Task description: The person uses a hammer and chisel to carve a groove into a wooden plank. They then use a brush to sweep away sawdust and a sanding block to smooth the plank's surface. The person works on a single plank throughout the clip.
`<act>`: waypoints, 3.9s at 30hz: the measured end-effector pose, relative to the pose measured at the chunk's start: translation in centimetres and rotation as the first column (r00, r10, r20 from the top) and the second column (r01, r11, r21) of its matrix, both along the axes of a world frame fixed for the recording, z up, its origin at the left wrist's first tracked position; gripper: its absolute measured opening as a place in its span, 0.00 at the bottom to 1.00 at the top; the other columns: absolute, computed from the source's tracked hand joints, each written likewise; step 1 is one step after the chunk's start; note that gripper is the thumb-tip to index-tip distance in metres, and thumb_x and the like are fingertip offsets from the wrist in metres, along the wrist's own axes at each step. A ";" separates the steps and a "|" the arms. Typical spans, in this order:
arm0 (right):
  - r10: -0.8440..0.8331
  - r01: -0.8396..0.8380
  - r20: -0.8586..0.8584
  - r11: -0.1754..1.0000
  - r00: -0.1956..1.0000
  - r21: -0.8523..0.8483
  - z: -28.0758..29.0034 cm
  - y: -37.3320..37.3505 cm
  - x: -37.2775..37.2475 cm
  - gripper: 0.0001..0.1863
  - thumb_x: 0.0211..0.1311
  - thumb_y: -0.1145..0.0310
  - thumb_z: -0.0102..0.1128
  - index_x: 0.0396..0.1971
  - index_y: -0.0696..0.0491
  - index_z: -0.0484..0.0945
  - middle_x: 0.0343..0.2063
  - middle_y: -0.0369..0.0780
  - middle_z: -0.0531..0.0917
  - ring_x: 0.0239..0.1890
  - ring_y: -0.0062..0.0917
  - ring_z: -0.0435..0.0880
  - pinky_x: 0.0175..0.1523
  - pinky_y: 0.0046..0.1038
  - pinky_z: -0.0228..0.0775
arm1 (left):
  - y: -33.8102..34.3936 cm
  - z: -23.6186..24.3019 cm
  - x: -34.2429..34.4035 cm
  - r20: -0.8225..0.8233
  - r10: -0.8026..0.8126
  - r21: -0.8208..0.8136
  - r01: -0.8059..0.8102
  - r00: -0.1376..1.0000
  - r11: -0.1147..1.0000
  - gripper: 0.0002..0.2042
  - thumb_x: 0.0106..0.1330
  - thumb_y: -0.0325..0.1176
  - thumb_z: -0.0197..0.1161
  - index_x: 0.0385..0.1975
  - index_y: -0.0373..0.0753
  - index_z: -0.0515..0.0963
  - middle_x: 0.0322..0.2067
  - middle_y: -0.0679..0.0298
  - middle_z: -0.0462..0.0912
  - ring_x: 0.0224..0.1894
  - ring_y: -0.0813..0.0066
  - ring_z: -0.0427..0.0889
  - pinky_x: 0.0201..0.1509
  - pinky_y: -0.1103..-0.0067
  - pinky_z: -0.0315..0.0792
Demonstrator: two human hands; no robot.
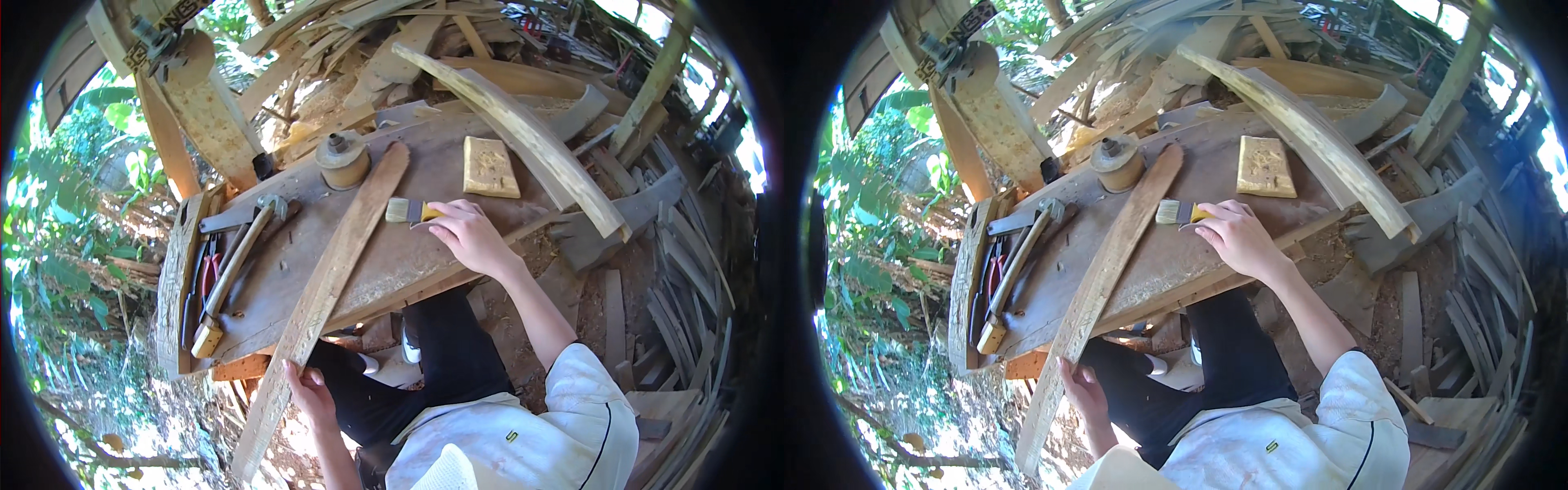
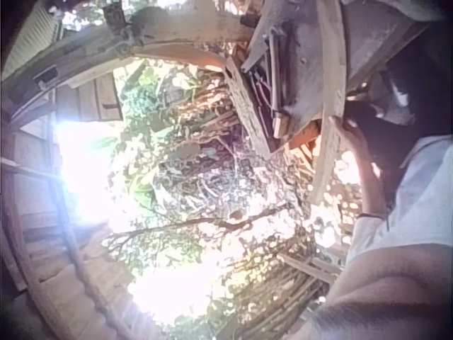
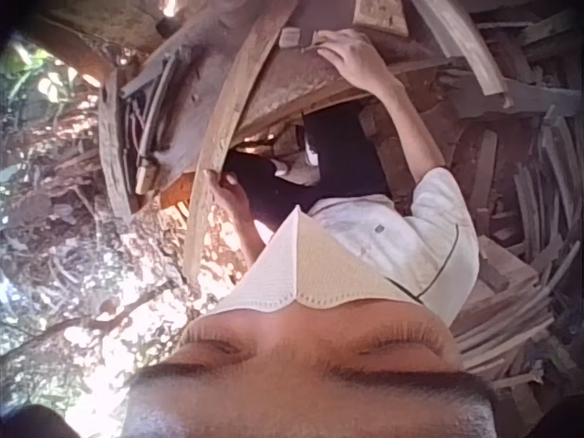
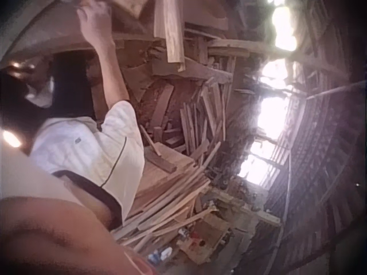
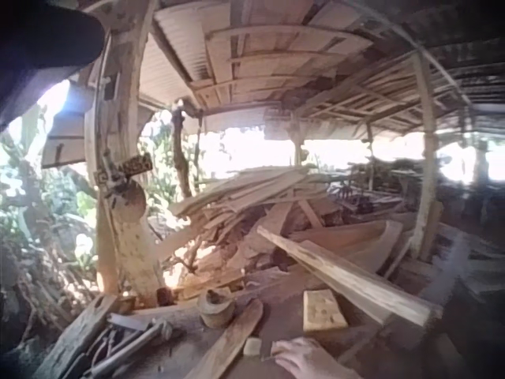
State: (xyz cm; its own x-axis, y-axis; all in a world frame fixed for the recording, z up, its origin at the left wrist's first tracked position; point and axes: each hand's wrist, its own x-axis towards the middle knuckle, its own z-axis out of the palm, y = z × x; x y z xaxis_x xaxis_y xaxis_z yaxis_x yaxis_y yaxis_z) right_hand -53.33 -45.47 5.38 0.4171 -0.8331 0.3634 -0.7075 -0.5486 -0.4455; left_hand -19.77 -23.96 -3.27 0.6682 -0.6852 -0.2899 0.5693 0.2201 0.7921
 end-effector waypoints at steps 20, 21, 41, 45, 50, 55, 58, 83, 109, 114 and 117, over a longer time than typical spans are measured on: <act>-0.352 0.335 0.146 0.933 0.924 0.129 5.5 -1.2 -8.3 0.19 0.81 0.63 0.53 0.53 0.64 0.84 0.62 0.47 0.80 0.55 0.37 0.84 0.64 0.36 0.75 | -1.2 0.4 -2.1 0.097 -0.165 -0.014 0.167 0.982 0.986 0.15 0.80 0.48 0.59 0.37 0.43 0.75 0.26 0.72 0.71 0.20 0.83 0.68 0.25 0.83 0.64; -0.329 0.326 0.099 0.944 0.939 0.043 6.1 -2.0 -9.3 0.19 0.81 0.64 0.52 0.56 0.64 0.82 0.69 0.49 0.76 0.60 0.40 0.83 0.65 0.37 0.73 | -1.4 0.3 -2.4 0.086 -0.167 -0.002 0.168 0.982 0.986 0.16 0.80 0.49 0.59 0.40 0.42 0.76 0.25 0.70 0.73 0.20 0.82 0.70 0.25 0.82 0.66; 0.507 -0.523 -0.130 0.827 0.852 -0.207 -2.2 -0.2 11.5 0.19 0.75 0.66 0.58 0.60 0.59 0.82 0.67 0.45 0.79 0.73 0.39 0.73 0.76 0.37 0.66 | 1.9 -2.3 1.6 0.111 0.070 0.048 -0.076 0.991 0.996 0.19 0.81 0.51 0.56 0.50 0.40 0.77 0.30 0.64 0.83 0.22 0.76 0.77 0.29 0.77 0.75; 0.176 -0.149 0.149 0.973 0.973 -0.177 -0.7 -2.1 9.9 0.19 0.75 0.66 0.58 0.60 0.58 0.82 0.66 0.46 0.80 0.71 0.38 0.75 0.77 0.38 0.65 | 4.5 -2.6 3.4 0.216 -0.087 0.205 0.042 0.973 0.978 0.26 0.79 0.59 0.54 0.55 0.40 0.76 0.29 0.64 0.81 0.22 0.79 0.75 0.28 0.80 0.71; 0.471 -0.421 0.135 0.860 0.872 -0.288 1.5 -0.7 10.4 0.18 0.74 0.66 0.61 0.59 0.56 0.83 0.62 0.46 0.83 0.69 0.37 0.78 0.76 0.38 0.66 | 6.7 -1.3 4.3 0.618 -0.194 0.241 0.052 0.762 0.969 0.30 0.81 0.57 0.50 0.56 0.29 0.71 0.20 0.58 0.80 0.18 0.76 0.77 0.27 0.83 0.73; 0.254 -0.183 0.416 0.962 0.873 -0.202 4.3 0.1 10.0 0.15 0.73 0.64 0.64 0.54 0.51 0.86 0.58 0.43 0.86 0.64 0.37 0.83 0.70 0.39 0.75 | 7.1 0.7 3.3 0.818 -0.157 0.120 0.103 0.553 0.987 0.31 0.82 0.57 0.47 0.53 0.27 0.71 0.19 0.57 0.82 0.20 0.73 0.79 0.27 0.82 0.75; 0.437 -0.380 0.063 0.837 0.897 -0.394 4.8 0.8 9.5 0.14 0.72 0.65 0.66 0.53 0.51 0.86 0.55 0.42 0.88 0.62 0.36 0.84 0.68 0.37 0.77 | 7.6 2.6 2.4 0.838 -0.222 0.147 0.186 0.498 0.972 0.32 0.81 0.59 0.47 0.54 0.26 0.71 0.18 0.58 0.81 0.20 0.72 0.81 0.29 0.80 0.76; 0.304 -0.183 0.389 0.930 0.870 -0.318 5.2 2.4 9.0 0.16 0.71 0.70 0.64 0.56 0.53 0.83 0.57 0.42 0.87 0.62 0.39 0.84 0.72 0.43 0.71 | 6.1 8.5 1.0 0.972 -0.036 -0.064 0.411 0.231 0.909 0.17 0.70 0.28 0.63 0.55 0.24 0.81 0.23 0.56 0.88 0.18 0.68 0.88 0.23 0.77 0.82; 0.361 -0.220 0.400 0.908 0.842 -0.355 2.3 2.4 11.4 0.15 0.68 0.73 0.64 0.53 0.55 0.83 0.54 0.43 0.87 0.60 0.40 0.83 0.70 0.45 0.71 | 6.0 7.7 0.0 0.885 -0.181 0.051 0.296 0.429 0.954 0.25 0.75 0.44 0.63 0.57 0.24 0.80 0.17 0.63 0.85 0.18 0.77 0.85 0.23 0.81 0.76; 0.646 -0.509 0.298 0.750 0.703 -0.424 2.8 9.4 15.6 0.20 0.66 0.65 0.70 0.56 0.53 0.81 0.52 0.40 0.87 0.58 0.36 0.84 0.69 0.42 0.73 | 5.1 7.8 0.2 0.903 -0.252 0.123 0.351 0.348 0.928 0.24 0.77 0.43 0.61 0.59 0.25 0.77 0.27 0.59 0.86 0.17 0.75 0.83 0.20 0.79 0.75; 0.712 -0.575 0.248 0.687 0.657 -0.445 4.0 9.8 15.8 0.21 0.66 0.62 0.70 0.56 0.53 0.82 0.53 0.39 0.86 0.58 0.33 0.84 0.71 0.41 0.72 | 4.8 8.1 0.4 0.949 -0.235 0.168 0.293 0.210 0.941 0.20 0.74 0.41 0.62 0.53 0.27 0.82 0.13 0.70 0.81 0.17 0.80 0.82 0.23 0.80 0.74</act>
